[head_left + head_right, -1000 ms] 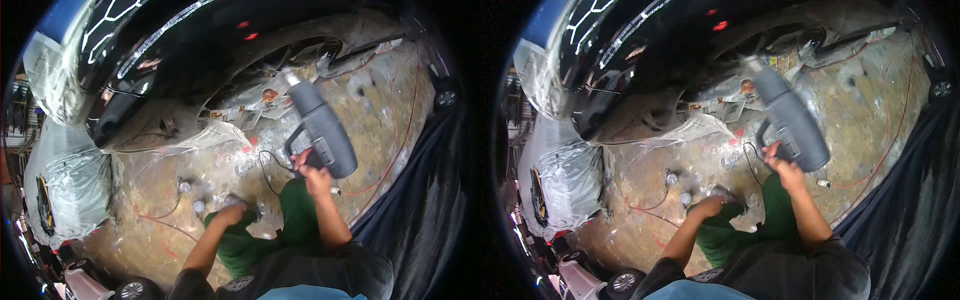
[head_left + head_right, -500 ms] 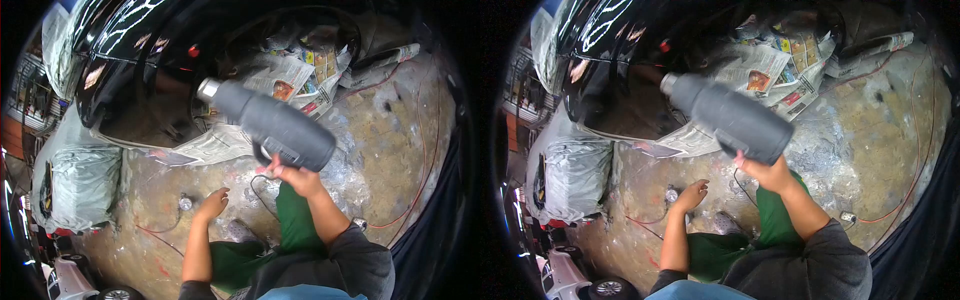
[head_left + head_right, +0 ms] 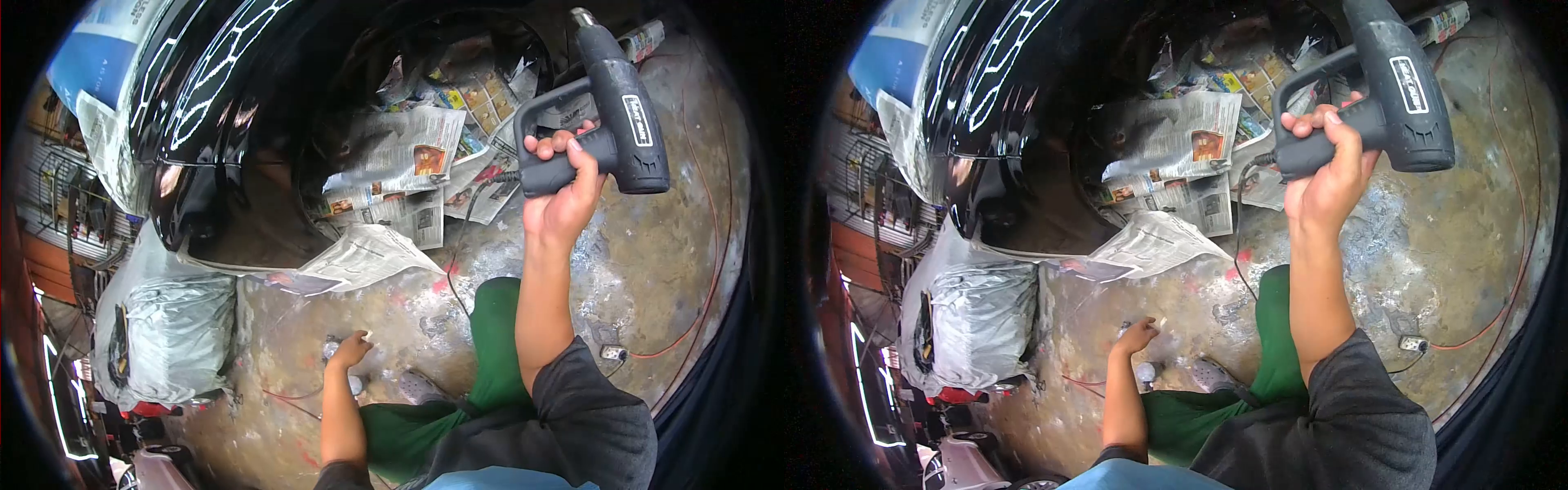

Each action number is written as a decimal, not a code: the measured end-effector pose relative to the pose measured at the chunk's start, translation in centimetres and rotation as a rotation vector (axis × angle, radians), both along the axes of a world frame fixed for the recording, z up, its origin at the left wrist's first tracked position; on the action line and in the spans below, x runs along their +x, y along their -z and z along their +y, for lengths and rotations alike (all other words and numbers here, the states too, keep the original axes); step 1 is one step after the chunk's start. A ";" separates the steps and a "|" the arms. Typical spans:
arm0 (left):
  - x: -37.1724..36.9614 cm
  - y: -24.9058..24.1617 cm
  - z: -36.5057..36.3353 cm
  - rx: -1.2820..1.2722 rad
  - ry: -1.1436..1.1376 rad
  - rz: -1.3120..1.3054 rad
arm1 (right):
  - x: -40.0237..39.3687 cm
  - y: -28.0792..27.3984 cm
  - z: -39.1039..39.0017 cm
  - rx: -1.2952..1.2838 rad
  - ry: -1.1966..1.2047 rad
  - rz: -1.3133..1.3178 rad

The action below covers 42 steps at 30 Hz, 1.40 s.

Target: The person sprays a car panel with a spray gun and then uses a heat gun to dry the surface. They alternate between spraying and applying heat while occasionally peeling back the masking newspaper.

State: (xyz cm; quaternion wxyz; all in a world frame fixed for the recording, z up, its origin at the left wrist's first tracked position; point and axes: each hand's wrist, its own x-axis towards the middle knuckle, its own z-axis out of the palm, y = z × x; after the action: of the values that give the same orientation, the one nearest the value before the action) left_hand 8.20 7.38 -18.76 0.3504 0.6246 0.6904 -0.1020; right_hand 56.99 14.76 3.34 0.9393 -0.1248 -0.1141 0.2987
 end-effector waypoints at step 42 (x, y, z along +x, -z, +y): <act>-1.3 7.5 -1.7 -0.198 0.016 0.040 | 7.0 3.8 -0.6 -0.070 -0.335 -0.205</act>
State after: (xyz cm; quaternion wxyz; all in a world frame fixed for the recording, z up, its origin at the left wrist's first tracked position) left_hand 6.87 5.65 -26.21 0.3959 0.5903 0.6786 -0.1851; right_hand 64.01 14.17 -0.47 0.8550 -0.1663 -0.2180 0.4402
